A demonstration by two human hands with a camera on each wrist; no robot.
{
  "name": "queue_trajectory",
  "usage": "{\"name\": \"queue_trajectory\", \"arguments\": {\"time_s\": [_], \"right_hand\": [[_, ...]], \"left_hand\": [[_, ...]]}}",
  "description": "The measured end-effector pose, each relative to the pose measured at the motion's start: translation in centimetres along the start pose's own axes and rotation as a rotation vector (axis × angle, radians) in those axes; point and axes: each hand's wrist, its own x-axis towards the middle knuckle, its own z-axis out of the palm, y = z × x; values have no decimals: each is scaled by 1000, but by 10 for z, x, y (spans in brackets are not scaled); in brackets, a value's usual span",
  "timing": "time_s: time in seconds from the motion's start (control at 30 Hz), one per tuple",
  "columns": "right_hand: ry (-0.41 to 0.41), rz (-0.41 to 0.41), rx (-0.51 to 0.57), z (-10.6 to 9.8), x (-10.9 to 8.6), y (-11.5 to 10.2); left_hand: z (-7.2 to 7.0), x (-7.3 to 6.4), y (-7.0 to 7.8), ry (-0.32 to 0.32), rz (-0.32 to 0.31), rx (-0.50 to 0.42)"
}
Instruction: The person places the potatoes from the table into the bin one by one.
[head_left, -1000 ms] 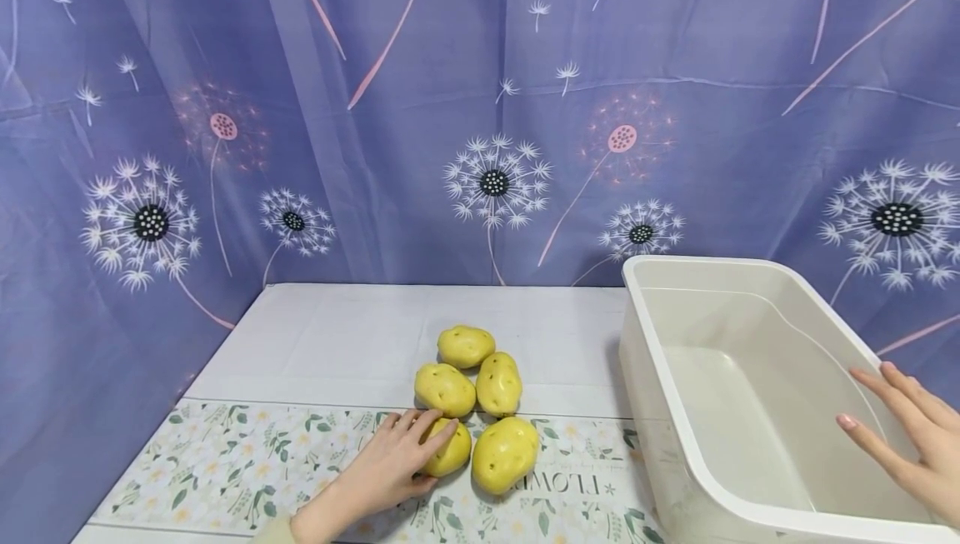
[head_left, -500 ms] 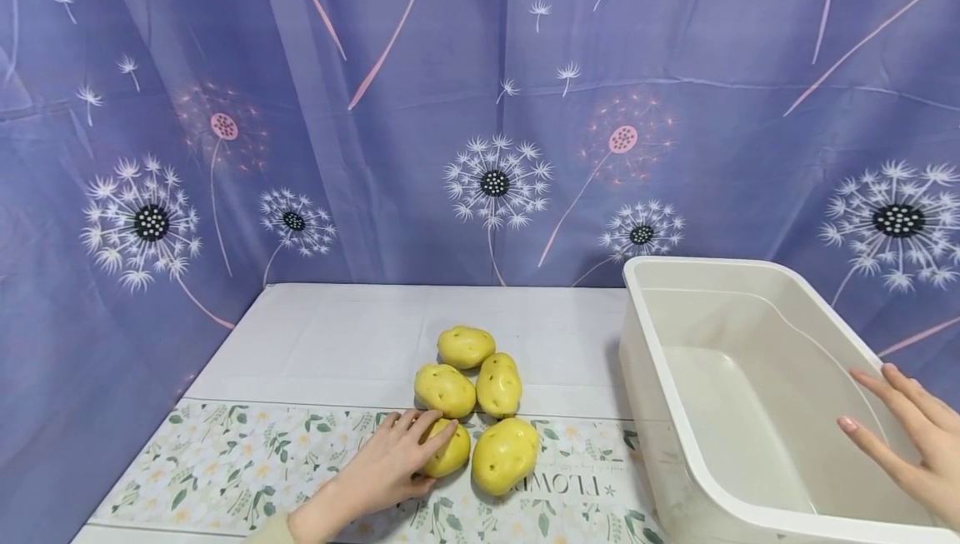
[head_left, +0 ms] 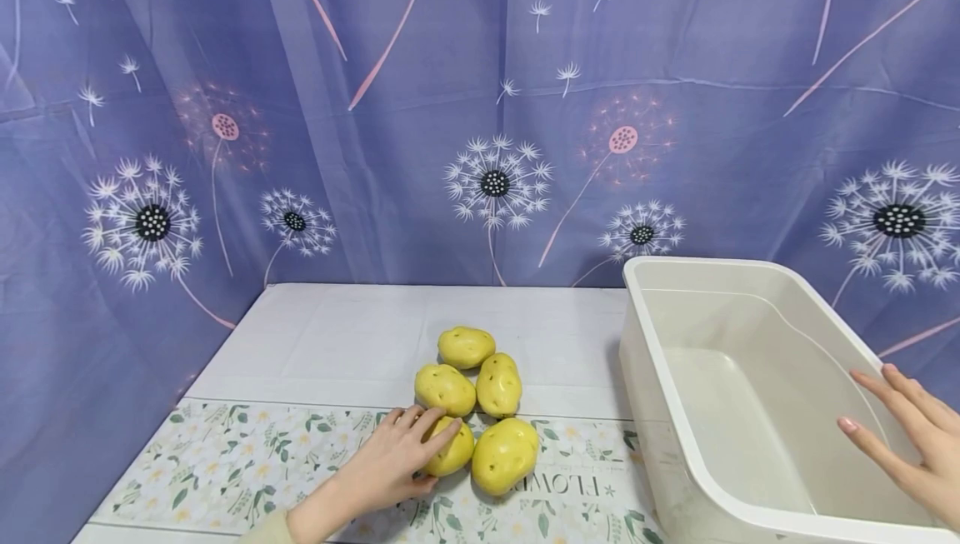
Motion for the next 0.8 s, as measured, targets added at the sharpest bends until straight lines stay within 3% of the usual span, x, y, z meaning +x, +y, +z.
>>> {"name": "queue_trajectory", "arguments": {"time_s": [0.23, 0.8], "right_hand": [[-11, 11, 3, 0, 0, 1], [13, 2, 5, 1, -1, 2]], "left_hand": [[-3, 1, 0, 20, 15, 13], [-15, 11, 2, 144, 67, 48]]}}
